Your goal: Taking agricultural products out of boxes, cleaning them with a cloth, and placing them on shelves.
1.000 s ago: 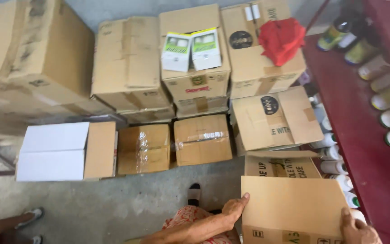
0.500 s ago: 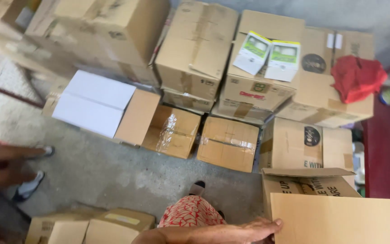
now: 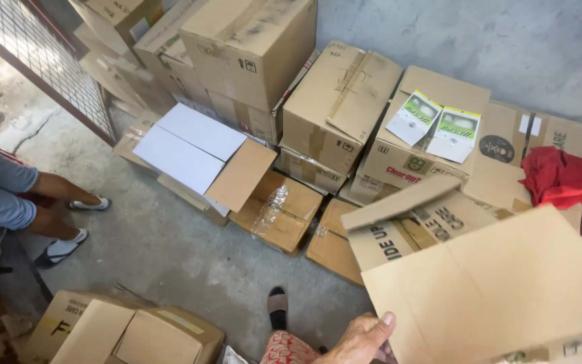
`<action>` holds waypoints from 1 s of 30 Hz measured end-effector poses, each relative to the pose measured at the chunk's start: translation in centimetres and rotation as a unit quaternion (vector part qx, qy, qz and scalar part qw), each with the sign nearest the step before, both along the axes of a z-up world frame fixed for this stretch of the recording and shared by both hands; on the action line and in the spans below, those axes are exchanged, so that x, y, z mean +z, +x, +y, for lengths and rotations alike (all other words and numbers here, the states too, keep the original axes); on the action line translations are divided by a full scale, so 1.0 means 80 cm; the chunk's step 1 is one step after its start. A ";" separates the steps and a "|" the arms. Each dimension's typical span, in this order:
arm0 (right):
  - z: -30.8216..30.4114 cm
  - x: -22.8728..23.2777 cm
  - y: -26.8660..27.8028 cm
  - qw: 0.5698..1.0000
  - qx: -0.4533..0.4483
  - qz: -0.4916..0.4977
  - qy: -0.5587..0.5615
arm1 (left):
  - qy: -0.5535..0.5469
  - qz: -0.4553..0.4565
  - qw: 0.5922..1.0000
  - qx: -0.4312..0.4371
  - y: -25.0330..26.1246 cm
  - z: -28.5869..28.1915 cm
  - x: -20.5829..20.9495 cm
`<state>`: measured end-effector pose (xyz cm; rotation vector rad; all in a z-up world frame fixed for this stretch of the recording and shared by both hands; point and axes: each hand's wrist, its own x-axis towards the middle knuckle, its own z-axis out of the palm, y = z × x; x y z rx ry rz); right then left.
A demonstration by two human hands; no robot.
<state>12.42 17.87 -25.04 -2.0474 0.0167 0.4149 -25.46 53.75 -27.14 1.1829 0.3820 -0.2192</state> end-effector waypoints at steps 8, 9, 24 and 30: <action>0.212 0.233 -0.009 0.991 0.094 -0.091 0.032 | -0.109 -0.220 0.959 0.141 -0.030 0.011 0.120; 0.234 0.251 0.000 0.982 0.129 -0.133 0.034 | -0.145 -0.269 0.933 0.188 -0.035 0.013 0.152; 0.622 0.533 -0.241 0.673 0.333 -0.652 -0.101 | -0.098 -0.449 0.808 0.369 0.013 0.109 0.090; 0.708 0.575 -0.197 0.486 0.394 -0.773 0.104 | 0.026 -0.451 0.755 0.475 0.054 0.265 0.103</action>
